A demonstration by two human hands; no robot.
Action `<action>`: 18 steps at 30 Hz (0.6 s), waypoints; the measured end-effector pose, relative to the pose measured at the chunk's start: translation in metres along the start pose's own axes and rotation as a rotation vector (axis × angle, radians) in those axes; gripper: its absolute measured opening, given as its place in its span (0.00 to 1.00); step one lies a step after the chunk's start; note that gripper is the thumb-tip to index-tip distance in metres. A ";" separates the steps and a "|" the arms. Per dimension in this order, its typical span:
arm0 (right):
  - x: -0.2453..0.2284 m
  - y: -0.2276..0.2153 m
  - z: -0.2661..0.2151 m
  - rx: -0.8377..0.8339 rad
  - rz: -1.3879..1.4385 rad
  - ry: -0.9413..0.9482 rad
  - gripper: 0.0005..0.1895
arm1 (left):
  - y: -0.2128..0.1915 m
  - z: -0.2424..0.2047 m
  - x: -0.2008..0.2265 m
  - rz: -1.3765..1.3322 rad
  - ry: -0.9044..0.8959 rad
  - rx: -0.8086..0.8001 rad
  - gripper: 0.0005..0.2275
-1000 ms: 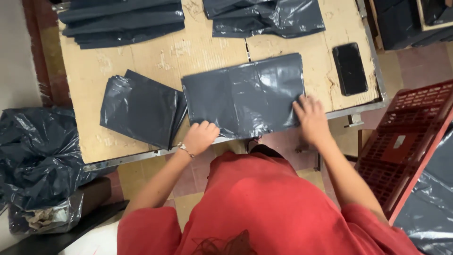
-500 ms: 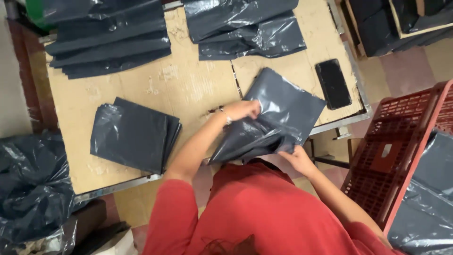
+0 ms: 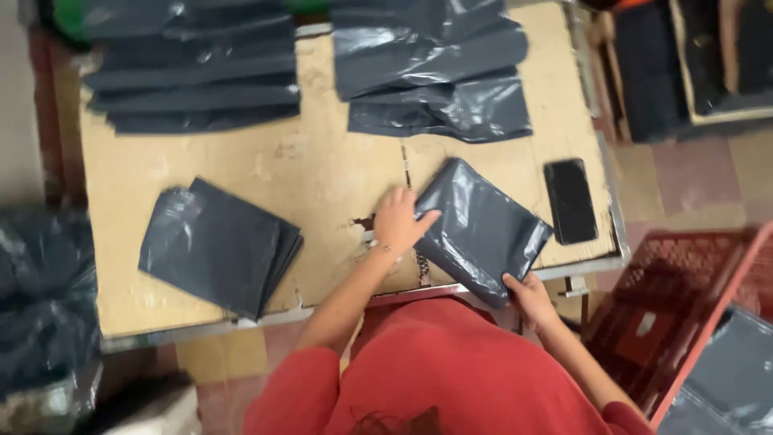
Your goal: The person repeatedly folds black plastic bags on a wooden table and places the folded bags into a red basket. The person handles the bags one at a time, unfolding them, folding them into smaller rectangles, and stacking them in the basket.
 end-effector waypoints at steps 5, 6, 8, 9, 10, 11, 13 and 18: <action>-0.068 -0.015 -0.024 0.126 -0.760 -0.186 0.23 | 0.026 0.035 0.020 0.440 -0.089 -0.103 0.20; -0.062 -0.020 -0.015 0.087 -0.801 -0.213 0.23 | 0.019 0.025 0.020 0.435 -0.138 -0.065 0.20; -0.074 -0.046 0.004 0.145 -0.585 -0.416 0.15 | 0.029 0.015 0.058 -0.077 0.189 -0.146 0.06; -0.084 -0.036 0.011 0.110 -0.611 -0.436 0.15 | 0.014 0.003 0.061 -0.075 0.162 -0.108 0.06; -0.104 -0.030 0.012 0.086 -0.413 -0.568 0.19 | -0.010 -0.013 0.089 -0.089 0.414 0.035 0.07; -0.115 -0.031 0.008 0.066 -0.206 -0.674 0.27 | -0.028 -0.041 0.117 -0.098 0.668 0.163 0.09; -0.137 0.001 0.057 -0.178 0.075 -0.620 0.21 | -0.060 -0.056 0.119 -0.107 0.675 0.220 0.09; -0.153 0.087 0.091 -0.417 0.398 -0.486 0.21 | -0.156 -0.089 0.111 -0.305 0.624 0.232 0.06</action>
Point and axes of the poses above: each hand's wrist, its own z-axis towards the middle knuckle, its own y-axis out of the palm, x = y × z, the point moved 9 cm from there along z, towards the middle knuckle, and after that the axes turned 4 degrees about y, right-handed, at the moved point
